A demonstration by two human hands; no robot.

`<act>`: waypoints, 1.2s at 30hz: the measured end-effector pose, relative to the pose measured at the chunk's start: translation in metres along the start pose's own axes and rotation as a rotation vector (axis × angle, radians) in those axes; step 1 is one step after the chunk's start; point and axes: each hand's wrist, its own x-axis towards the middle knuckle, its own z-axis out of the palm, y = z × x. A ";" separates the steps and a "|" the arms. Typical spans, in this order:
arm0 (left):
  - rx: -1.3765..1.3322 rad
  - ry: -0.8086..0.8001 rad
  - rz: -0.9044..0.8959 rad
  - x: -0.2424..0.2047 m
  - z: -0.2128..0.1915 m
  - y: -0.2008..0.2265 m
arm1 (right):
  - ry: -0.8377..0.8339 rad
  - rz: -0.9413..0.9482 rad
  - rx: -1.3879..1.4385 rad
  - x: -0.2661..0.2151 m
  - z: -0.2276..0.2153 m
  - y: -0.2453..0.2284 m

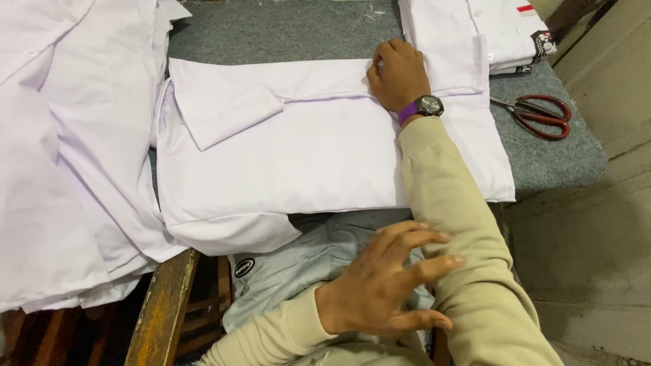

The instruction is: Inspecting white school shirts for loose threads, trimming them with scissors, and folding the shirts for packaging.

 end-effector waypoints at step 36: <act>0.958 0.043 -0.589 0.000 -0.207 -0.212 | -0.093 -0.557 0.097 -0.042 -0.053 -0.092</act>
